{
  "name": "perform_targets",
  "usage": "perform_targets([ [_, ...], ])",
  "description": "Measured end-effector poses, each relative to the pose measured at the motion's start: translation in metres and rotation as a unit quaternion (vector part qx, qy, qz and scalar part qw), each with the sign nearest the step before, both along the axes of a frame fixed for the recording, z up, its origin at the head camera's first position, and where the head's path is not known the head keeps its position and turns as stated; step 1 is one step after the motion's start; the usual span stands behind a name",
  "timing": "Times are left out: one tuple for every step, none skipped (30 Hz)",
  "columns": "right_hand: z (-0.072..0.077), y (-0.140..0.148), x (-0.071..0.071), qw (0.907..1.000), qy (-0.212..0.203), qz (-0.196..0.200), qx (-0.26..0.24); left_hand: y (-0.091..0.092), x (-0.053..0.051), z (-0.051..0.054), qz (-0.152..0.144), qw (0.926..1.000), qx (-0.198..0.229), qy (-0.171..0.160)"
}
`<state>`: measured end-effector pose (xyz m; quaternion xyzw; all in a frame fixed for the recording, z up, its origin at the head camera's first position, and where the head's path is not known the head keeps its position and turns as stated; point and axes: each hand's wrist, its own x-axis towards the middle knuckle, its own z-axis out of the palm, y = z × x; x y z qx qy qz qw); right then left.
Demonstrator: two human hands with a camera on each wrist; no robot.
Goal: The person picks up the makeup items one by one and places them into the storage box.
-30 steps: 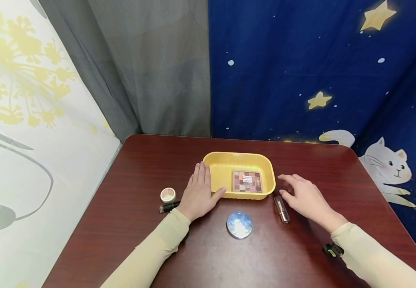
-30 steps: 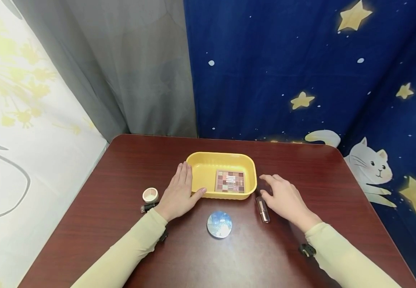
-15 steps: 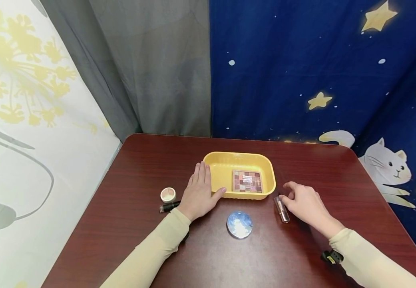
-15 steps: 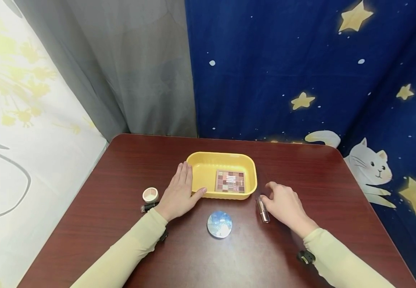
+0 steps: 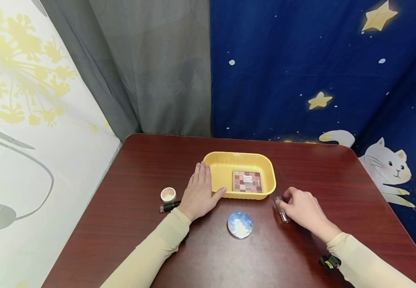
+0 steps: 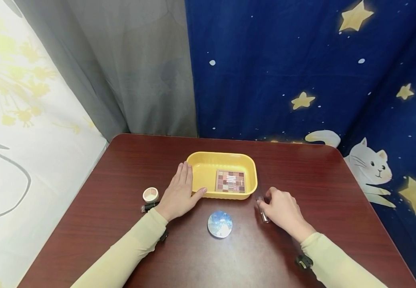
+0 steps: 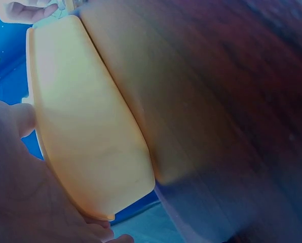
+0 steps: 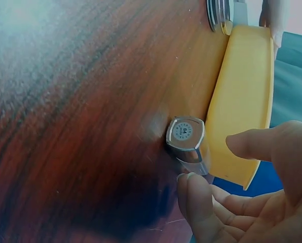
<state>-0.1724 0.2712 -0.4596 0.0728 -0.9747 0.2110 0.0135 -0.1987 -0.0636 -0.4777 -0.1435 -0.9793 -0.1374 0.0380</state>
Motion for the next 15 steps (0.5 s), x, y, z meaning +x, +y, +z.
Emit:
perform_targets([
  [-0.0005,-0.0003,0.0002,1.0,0.001,0.0,0.0,0.0,0.0,0.0002,0.0,1.0,-0.001,-0.002],
  [-0.0007,-0.0007,0.0005,1.0,0.002,0.0,0.0,-0.0001,0.0001,0.0004,0.0,1.0,-0.001,-0.002],
  [-0.0009,-0.0009,0.0005,1.0,0.003,-0.001,0.0,-0.0002,0.0002,0.0006,0.001,1.0,-0.001,-0.001],
  [-0.0011,-0.0013,0.0008,1.0,0.003,-0.001,0.001,-0.0003,0.0001,0.0007,0.001,1.0,-0.002,-0.002],
  [-0.0012,-0.0018,0.001,1.0,0.002,-0.001,0.002,-0.0004,0.0002,0.0008,0.001,1.0,-0.002,-0.002],
  [-0.0015,-0.0021,0.0013,1.0,0.0,-0.002,0.003,-0.0005,0.0004,0.0009,0.001,1.0,-0.001,0.0],
  [-0.0019,-0.0025,0.0015,1.0,-0.003,-0.003,0.003,-0.0005,0.0004,0.001,0.002,1.0,-0.002,0.0],
  [-0.0022,-0.003,0.0018,1.0,-0.005,-0.004,0.003,-0.0006,0.0005,0.001,0.002,1.0,-0.002,0.0],
  [-0.0025,-0.0034,0.0021,1.0,-0.007,-0.004,0.003,-0.0006,0.0005,0.001,0.001,1.0,-0.002,0.001],
  [-0.003,-0.0038,0.0024,1.0,-0.008,-0.005,0.003,-0.0006,0.0006,0.0009,0.001,1.0,-0.002,0.002],
  [-0.0035,-0.0041,0.0025,0.9999,-0.009,-0.006,0.003,-0.0005,0.0008,0.001,0.0,1.0,-0.001,0.004],
  [-0.0042,-0.0043,0.0027,0.9999,-0.008,-0.006,0.003,-0.0004,0.0007,0.0008,-0.001,1.0,-0.002,0.006],
  [-0.0049,-0.0044,0.0027,1.0,-0.007,-0.005,0.004,-0.0003,0.0005,0.0006,-0.001,1.0,-0.003,0.008],
  [-0.0056,-0.0045,0.0027,1.0,-0.005,-0.004,0.005,-0.0001,0.0004,0.0003,-0.002,0.9999,-0.003,0.011],
  [-0.0065,-0.0044,0.0025,1.0,-0.003,-0.004,0.006,0.0,0.0004,0.0,-0.002,0.9999,-0.003,0.014],
])
